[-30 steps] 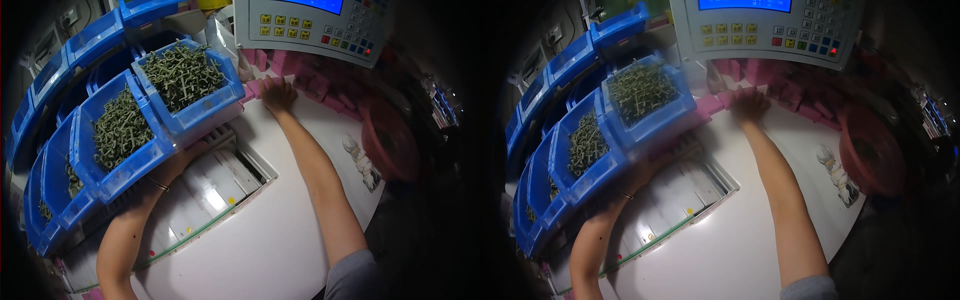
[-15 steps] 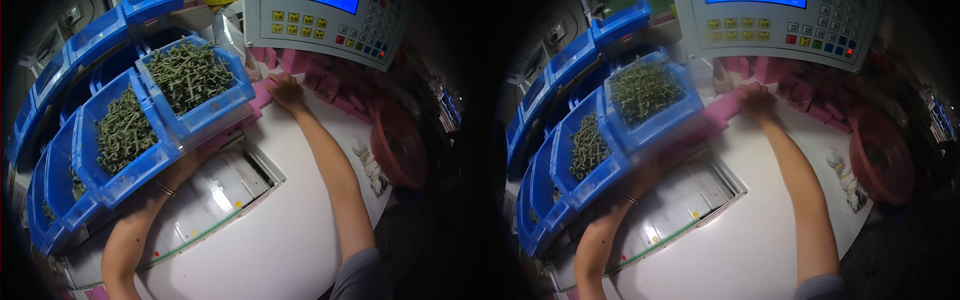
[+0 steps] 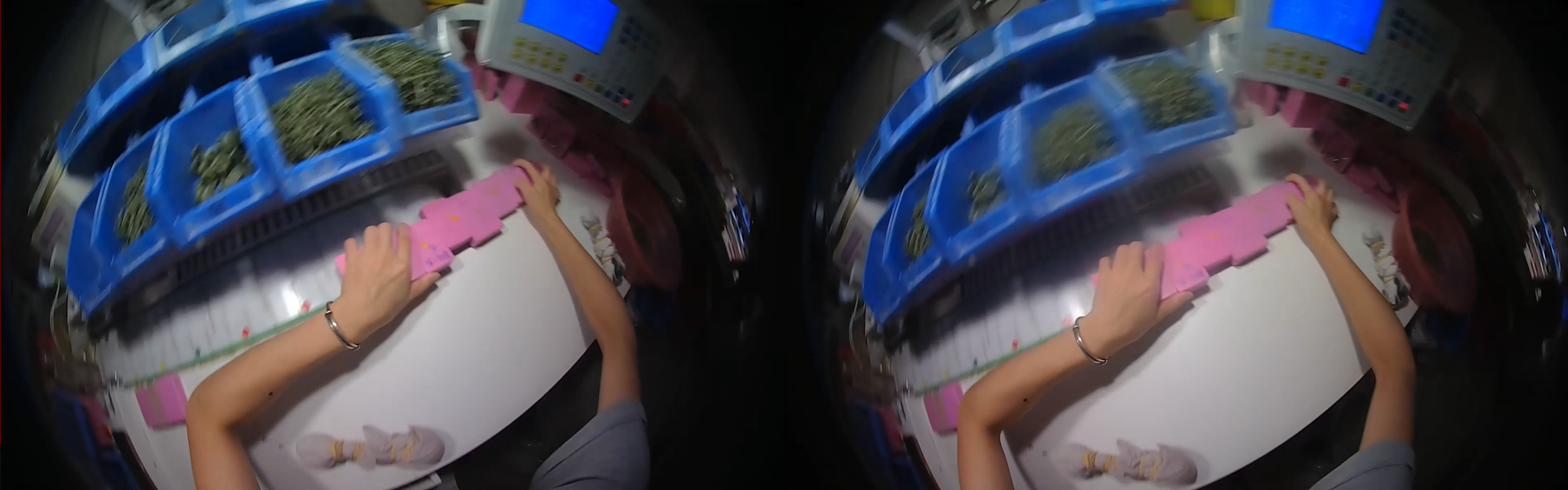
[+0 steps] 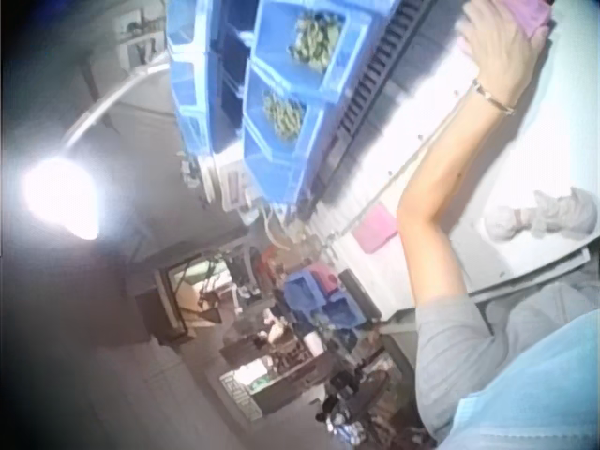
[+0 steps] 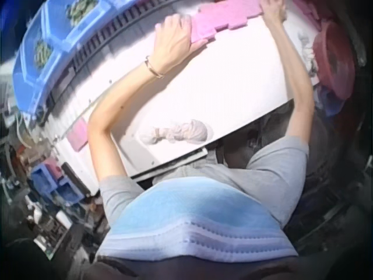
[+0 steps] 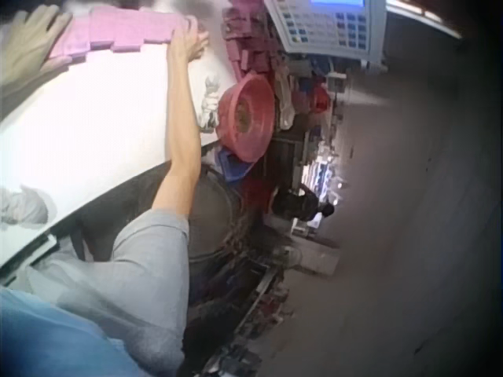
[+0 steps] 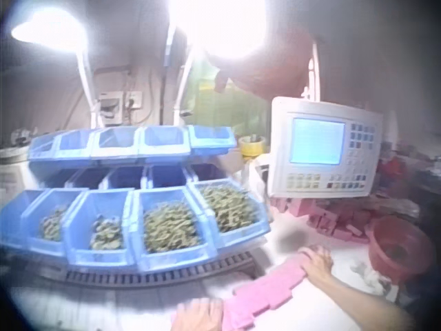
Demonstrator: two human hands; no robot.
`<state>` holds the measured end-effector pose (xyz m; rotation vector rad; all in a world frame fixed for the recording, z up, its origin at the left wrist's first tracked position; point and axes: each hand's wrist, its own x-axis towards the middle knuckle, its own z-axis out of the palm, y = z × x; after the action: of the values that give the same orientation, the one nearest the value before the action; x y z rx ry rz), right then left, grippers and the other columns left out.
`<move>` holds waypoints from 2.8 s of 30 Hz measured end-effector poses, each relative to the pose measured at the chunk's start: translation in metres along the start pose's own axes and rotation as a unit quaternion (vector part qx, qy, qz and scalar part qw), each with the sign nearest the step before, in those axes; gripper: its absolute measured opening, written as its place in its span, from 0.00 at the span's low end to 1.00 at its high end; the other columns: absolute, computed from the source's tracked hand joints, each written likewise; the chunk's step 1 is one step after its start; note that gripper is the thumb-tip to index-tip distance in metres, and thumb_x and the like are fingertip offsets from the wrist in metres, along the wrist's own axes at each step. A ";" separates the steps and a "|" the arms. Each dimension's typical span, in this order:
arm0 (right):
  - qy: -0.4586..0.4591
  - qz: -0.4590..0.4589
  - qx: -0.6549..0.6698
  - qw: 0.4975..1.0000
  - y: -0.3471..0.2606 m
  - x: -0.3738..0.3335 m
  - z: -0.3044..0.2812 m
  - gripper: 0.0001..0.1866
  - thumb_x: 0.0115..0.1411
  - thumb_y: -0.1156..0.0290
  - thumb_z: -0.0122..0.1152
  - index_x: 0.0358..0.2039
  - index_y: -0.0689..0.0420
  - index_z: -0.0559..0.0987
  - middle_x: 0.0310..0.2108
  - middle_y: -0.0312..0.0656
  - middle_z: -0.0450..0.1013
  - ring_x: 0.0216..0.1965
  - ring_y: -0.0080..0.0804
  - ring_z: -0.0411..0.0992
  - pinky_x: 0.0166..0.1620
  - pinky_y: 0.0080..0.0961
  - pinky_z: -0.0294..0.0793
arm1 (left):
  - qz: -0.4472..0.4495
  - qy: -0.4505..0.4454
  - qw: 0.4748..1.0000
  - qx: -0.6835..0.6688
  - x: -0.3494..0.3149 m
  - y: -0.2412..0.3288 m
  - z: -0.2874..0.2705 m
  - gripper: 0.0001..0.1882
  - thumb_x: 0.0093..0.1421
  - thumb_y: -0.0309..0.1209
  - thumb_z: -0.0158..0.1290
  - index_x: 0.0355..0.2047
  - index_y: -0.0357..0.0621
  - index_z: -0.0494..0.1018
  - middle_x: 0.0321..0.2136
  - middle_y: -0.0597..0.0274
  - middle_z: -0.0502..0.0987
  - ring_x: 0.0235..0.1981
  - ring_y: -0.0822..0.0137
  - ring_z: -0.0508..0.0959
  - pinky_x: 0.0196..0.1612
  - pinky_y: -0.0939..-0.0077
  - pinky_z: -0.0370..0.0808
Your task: The person assembles small green plastic components into pink rectangular molds. They repeatedly pick up parts, insert them into the molds, and wipe the molds with a cloth. The person also briefly handles a smartphone and adjusts the molds on the table.
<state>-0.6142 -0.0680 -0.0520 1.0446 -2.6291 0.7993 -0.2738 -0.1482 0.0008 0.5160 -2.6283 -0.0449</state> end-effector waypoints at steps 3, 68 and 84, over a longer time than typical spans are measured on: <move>-0.004 -0.047 0.018 0.999 -0.012 -0.058 -0.021 0.21 0.48 0.59 0.55 0.46 0.35 0.75 0.53 0.43 0.61 0.55 0.46 0.58 0.55 0.40 0.60 | -0.044 -0.065 0.996 -0.034 -0.056 0.008 -0.031 0.36 0.45 0.50 0.60 0.46 0.35 0.64 0.35 0.51 0.66 0.37 0.54 0.67 0.39 0.60 0.64; -0.497 -0.306 0.468 0.663 -0.285 -0.398 -0.097 0.09 0.58 0.75 0.46 0.39 0.63 0.68 0.27 0.54 0.69 0.27 0.53 0.69 0.31 0.37 0.70 | -0.346 0.191 0.878 -0.271 -0.319 0.064 -0.142 0.24 0.54 0.20 0.50 0.52 0.24 0.63 0.40 0.42 0.76 0.34 0.59 0.81 0.37 0.74 0.76; -0.527 0.017 0.585 0.616 -0.277 -0.433 -0.140 0.15 0.66 0.71 0.35 0.42 0.67 0.70 0.29 0.43 0.73 0.30 0.29 0.73 0.37 0.22 0.72 | -0.368 0.254 0.647 -0.617 -0.315 0.063 -0.132 0.49 0.45 0.60 0.55 0.53 0.29 0.58 0.43 0.49 0.71 0.49 0.56 0.72 0.54 0.62 0.68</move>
<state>-0.1110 0.0911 0.0179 2.3040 -2.5541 2.8626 0.0224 0.0328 -0.0097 0.8121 -1.1630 -1.5400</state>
